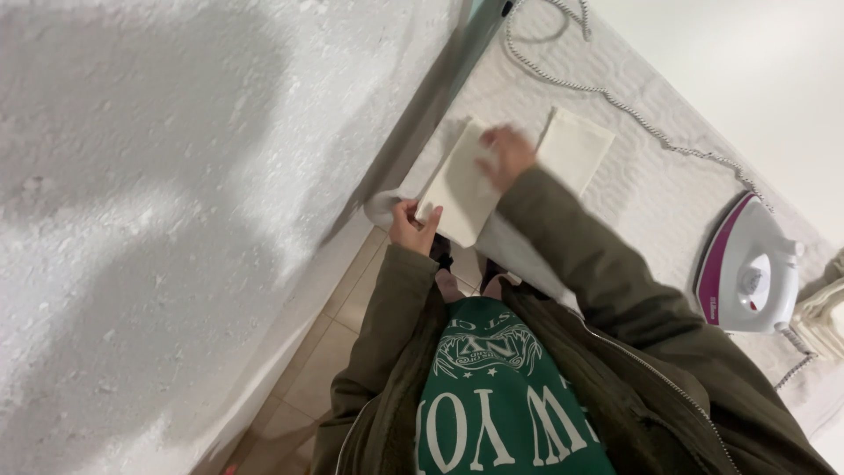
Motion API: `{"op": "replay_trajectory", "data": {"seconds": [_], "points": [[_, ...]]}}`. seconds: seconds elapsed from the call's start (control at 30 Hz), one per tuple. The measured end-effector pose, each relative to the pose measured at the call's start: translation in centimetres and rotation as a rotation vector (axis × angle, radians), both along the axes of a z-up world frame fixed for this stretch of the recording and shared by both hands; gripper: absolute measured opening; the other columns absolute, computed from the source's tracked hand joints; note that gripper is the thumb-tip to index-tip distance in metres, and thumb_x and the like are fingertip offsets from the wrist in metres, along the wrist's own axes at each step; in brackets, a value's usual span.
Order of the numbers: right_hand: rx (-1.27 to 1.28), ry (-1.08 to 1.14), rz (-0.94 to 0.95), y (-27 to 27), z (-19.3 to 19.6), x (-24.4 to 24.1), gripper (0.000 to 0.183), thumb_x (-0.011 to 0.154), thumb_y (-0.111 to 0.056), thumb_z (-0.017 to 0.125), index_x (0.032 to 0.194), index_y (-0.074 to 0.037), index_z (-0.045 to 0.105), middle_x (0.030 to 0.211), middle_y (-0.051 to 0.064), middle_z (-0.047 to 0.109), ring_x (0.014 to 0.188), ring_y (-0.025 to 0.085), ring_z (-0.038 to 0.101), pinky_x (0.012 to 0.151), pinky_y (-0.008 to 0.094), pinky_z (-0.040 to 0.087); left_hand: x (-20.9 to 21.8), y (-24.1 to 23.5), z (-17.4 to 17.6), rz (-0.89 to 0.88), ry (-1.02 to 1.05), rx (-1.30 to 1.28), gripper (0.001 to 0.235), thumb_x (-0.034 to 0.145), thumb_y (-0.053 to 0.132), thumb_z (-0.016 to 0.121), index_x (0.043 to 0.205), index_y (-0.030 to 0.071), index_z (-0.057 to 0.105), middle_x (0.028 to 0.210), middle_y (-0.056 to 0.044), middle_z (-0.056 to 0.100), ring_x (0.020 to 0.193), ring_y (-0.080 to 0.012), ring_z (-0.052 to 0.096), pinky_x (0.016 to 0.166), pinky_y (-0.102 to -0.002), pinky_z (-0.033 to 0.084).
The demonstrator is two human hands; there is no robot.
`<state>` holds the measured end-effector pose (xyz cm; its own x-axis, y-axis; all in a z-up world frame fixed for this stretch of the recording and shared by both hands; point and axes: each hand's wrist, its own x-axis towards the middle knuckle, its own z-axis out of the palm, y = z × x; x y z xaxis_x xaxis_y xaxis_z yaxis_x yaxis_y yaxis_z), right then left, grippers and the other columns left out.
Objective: Ironing small rectangular pieces of white cloth on a flat surface.
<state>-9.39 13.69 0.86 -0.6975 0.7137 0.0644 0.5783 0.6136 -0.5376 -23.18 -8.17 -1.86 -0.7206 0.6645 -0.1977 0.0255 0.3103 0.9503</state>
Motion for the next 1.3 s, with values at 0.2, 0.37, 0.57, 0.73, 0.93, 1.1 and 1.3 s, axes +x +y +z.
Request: {"op": "replay_trajectory", "data": {"seconds": [0.2,0.37,0.57,0.73,0.93,1.1,1.3], "points": [[-0.162,-0.296,-0.178,4.0,1.5,-0.8,0.082,0.064,-0.053,0.092,0.125,-0.009,0.059,0.114,0.013,0.065,0.111,0.037,0.057,0.095,0.055,0.043,0.0,0.4,-0.6,-0.140,0.242,-0.088,0.042,0.084,0.032,0.085,0.110,0.002,0.068,0.104,-0.018,0.072,0.094,-0.0297,0.069,0.081,-0.040,0.055],[-0.288,-0.290,-0.065,6.2,-3.7,0.6,0.071,0.068,-0.055,0.088,0.120,-0.011,0.067,0.114,0.014,0.067,0.110,0.037,0.062,0.097,0.053,0.046,-0.2,1.1,1.5,-0.117,0.305,-0.048,0.044,0.083,0.031,0.083,0.108,0.000,0.064,0.097,-0.020,0.070,0.087,-0.0336,0.069,0.075,-0.042,0.055],[-0.215,-0.063,0.020,8.6,-2.1,0.3,0.060,0.073,-0.043,0.090,0.118,-0.009,0.070,0.113,0.020,0.061,0.103,0.038,0.063,0.092,0.046,0.052,-0.9,3.3,1.7,-0.038,-0.107,0.041,0.040,0.091,0.026,0.073,0.119,0.002,0.058,0.092,-0.011,0.073,0.076,-0.0187,0.071,0.067,-0.034,0.057],[-0.035,0.185,-0.096,6.4,5.3,4.4,0.050,0.074,-0.018,0.089,0.116,-0.005,0.066,0.116,0.020,0.059,0.107,0.039,0.060,0.093,0.046,0.052,-1.6,3.4,4.5,-0.026,0.178,0.040,0.043,0.092,0.016,0.078,0.124,0.000,0.054,0.098,-0.011,0.059,0.073,-0.0155,0.054,0.061,-0.033,0.051],[0.040,-0.122,0.084,-2.0,2.3,12.8,0.041,0.081,-0.025,0.086,0.112,-0.012,0.062,0.119,0.010,0.061,0.112,0.032,0.057,0.098,0.046,0.049,2.8,3.3,6.1,-0.262,0.239,-0.006,0.033,0.097,0.016,0.074,0.124,0.005,0.058,0.099,-0.008,0.057,0.080,-0.0148,0.055,0.067,-0.032,0.052],[0.229,-0.194,0.091,-4.9,4.6,11.4,0.054,0.069,-0.028,0.080,0.114,-0.005,0.060,0.123,0.016,0.059,0.114,0.036,0.054,0.095,0.051,0.045,7.5,4.1,7.2,-0.440,-0.060,0.119,0.046,0.099,0.016,0.066,0.138,0.002,0.047,0.116,-0.009,0.062,0.081,-0.0136,0.055,0.064,-0.029,0.049],[0.322,-0.163,0.037,-5.6,3.3,11.2,0.041,0.071,-0.018,0.075,0.109,-0.006,0.062,0.117,0.013,0.061,0.110,0.034,0.057,0.090,0.049,0.047,8.7,4.8,5.2,-0.446,-0.031,0.150,0.045,0.104,0.016,0.063,0.144,0.003,0.047,0.131,-0.012,0.065,0.093,-0.0165,0.061,0.080,-0.029,0.056]]}}
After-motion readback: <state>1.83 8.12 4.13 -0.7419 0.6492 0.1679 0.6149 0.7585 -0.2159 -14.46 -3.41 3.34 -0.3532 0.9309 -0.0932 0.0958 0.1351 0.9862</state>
